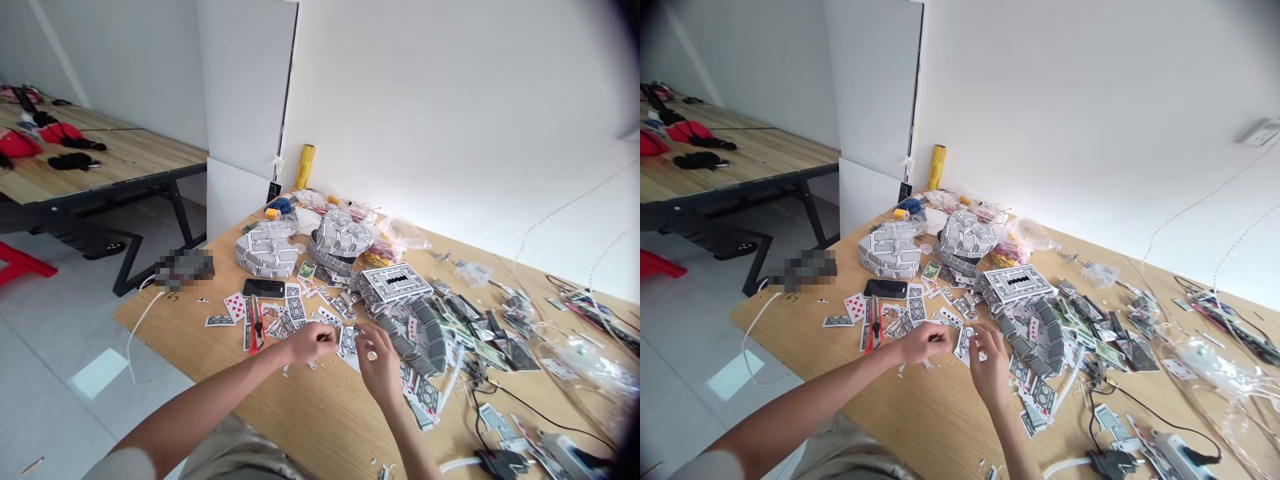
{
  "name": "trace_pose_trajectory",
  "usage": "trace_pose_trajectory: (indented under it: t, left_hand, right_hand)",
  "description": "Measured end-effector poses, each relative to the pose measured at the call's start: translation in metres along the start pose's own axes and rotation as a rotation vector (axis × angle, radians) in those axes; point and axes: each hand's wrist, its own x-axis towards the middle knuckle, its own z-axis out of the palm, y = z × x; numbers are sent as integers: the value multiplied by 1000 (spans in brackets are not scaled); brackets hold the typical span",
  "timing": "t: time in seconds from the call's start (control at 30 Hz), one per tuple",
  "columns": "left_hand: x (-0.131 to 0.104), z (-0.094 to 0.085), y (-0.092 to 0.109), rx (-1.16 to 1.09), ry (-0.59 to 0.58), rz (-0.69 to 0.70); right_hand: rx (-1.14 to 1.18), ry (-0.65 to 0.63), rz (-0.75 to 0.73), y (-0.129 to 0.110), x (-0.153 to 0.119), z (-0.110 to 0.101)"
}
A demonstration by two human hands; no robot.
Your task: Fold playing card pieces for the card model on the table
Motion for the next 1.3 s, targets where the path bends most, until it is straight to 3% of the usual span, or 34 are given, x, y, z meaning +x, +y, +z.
trace_pose_trajectory:
  t: [0.07,0.17,0.3,0.4,0.63,0.77,1.0,1.3]
  left_hand:
    - [27,8,-13,127,83,100]
    - [46,13,-34,268,201,220]
    - [48,15,-55,373,323,317]
    - [45,11,-66,422,346,358]
    - [47,9,-75,533,353,340]
    - [47,15,-77,570,332,356]
    - [46,19,-79,616,306,388]
    - [41,23,-71,711,144,411]
  right_hand:
    - [23,-27,81,15,-19,17]
    - [4,-56,154,32,-31,25]
    - [-69,-38,128,43,-27,30]
    - [-88,-7,80,48,-19,40]
    - [-94,102,-2,64,-20,52]
    - [-51,46,-6,62,-28,52]
    - [106,-67,18,37,-31,50]
    - [161,-112,49,34,-37,59]
